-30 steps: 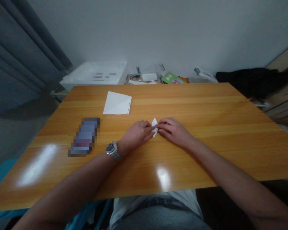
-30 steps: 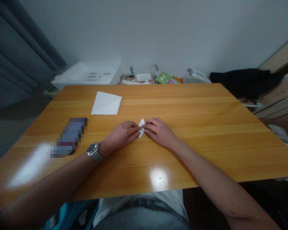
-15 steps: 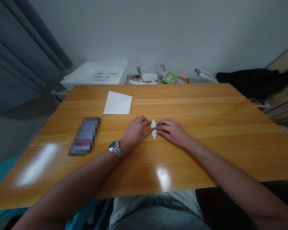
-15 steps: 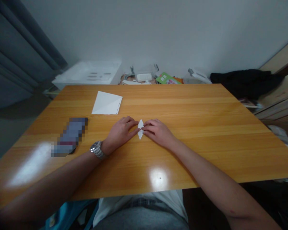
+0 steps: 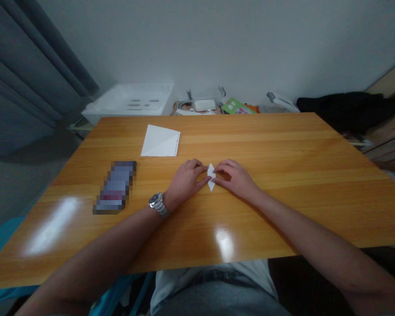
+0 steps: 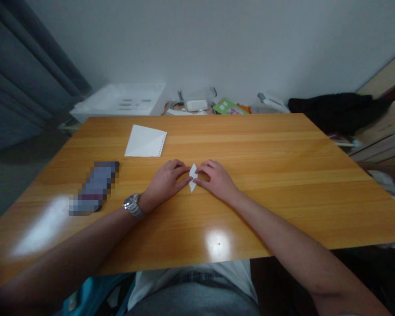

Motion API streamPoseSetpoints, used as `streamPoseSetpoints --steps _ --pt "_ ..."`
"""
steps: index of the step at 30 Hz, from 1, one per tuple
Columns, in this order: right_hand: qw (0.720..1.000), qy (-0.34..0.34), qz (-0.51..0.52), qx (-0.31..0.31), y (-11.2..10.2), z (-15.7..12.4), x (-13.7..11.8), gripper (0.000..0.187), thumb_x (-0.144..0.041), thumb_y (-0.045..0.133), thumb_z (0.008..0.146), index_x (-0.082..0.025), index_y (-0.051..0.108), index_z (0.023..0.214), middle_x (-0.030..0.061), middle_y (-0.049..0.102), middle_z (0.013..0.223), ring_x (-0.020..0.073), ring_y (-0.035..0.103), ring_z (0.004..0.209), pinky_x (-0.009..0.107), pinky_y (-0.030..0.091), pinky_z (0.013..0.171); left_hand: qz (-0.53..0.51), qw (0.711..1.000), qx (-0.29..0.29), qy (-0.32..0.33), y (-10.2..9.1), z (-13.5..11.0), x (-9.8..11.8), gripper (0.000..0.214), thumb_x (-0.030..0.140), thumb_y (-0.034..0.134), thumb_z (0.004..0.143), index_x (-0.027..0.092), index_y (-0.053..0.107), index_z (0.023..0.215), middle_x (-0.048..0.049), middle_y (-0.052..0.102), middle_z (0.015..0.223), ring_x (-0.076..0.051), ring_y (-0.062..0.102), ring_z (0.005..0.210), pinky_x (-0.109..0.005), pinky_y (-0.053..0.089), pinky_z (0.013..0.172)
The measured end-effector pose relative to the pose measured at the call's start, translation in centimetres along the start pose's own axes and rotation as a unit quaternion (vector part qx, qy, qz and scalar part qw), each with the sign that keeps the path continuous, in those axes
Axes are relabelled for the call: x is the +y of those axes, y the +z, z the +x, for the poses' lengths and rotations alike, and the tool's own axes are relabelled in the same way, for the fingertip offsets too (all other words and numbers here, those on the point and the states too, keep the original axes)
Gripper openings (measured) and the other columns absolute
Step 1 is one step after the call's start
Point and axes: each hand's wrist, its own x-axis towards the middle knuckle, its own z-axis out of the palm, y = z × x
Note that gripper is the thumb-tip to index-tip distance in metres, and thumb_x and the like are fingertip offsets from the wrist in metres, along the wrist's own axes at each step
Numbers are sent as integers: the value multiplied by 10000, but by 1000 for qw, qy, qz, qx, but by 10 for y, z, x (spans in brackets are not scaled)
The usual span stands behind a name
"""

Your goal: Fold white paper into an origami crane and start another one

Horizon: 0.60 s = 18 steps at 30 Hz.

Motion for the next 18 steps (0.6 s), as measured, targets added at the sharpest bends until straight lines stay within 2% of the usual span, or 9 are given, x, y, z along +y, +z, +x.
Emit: streamPoseSetpoints --steps 5,18 --pt "999 41 9 26 0 -1 0 372 -440 779 842 -211 693 1122 91 634 1073 255 615 1021 420 521 915 -17 1000 7 1 0 0 -2 316 386 639 957 176 670 1192 -87 629 1130 -242 596 1042 -388 504 947" --pt "1000 7 1 13 1 -1 1 263 -384 738 888 -235 738 1105 100 661 1084 265 627 1028 458 525 923 -107 994 -10 6 1 1 1 228 289 631 963 200 600 1171 -70 669 1145 -228 626 1067 -390 511 952"
